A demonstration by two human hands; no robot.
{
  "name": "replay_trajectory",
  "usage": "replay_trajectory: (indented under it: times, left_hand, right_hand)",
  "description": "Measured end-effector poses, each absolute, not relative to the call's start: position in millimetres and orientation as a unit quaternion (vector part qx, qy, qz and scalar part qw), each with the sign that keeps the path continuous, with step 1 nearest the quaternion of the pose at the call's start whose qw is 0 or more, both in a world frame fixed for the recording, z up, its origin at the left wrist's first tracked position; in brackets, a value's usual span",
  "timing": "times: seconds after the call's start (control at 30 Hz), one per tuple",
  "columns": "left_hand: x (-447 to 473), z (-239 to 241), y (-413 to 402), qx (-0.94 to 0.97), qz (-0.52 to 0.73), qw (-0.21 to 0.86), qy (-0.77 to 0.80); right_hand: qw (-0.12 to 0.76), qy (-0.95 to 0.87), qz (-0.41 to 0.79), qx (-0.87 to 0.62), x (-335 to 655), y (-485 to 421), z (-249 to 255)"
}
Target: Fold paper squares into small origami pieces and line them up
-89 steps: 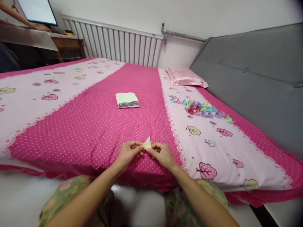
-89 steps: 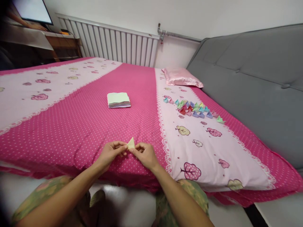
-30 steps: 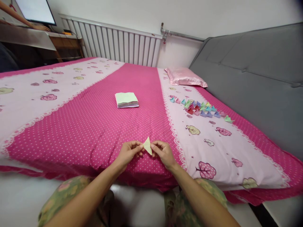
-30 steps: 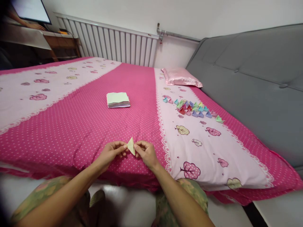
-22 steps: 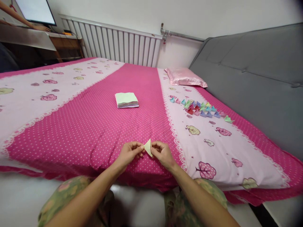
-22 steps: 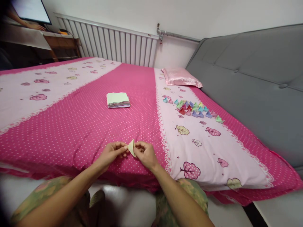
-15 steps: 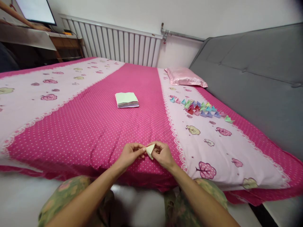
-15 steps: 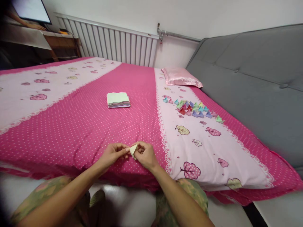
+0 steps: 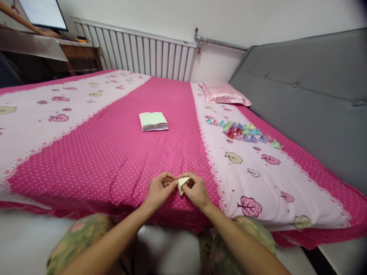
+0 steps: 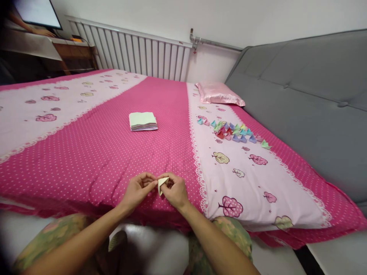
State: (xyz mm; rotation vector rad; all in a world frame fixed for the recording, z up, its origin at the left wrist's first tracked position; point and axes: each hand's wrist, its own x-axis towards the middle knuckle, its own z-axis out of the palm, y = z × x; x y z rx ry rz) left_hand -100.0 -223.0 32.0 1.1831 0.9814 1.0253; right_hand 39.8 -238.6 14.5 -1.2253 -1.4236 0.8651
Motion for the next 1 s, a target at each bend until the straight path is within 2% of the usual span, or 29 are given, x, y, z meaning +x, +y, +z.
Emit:
replay_trajectory:
  times: [0.4,0.57,0.8,1.0]
  left_hand:
    - [-97,27,-231,0.605,0.417,0.549,0.399]
    - [-95,27,-231,0.566,0.437,0.567,0.409]
    - [-97,34,-222,0.443,0.462,0.638,0.428]
    - [-101,39,-220,0.383,0.457,0.690,0.410]
  right_hand:
    - [0.501,-0.613,0.299,-0.533,42,-239,16]
    - [0.495,-0.631,0.283,-0.526,41,-240,18]
    - [0.495,-0.620,0.360,-0.490,41,-239,22]
    - [0.507,-0.614,0.372,-0.477,44,-235,20]
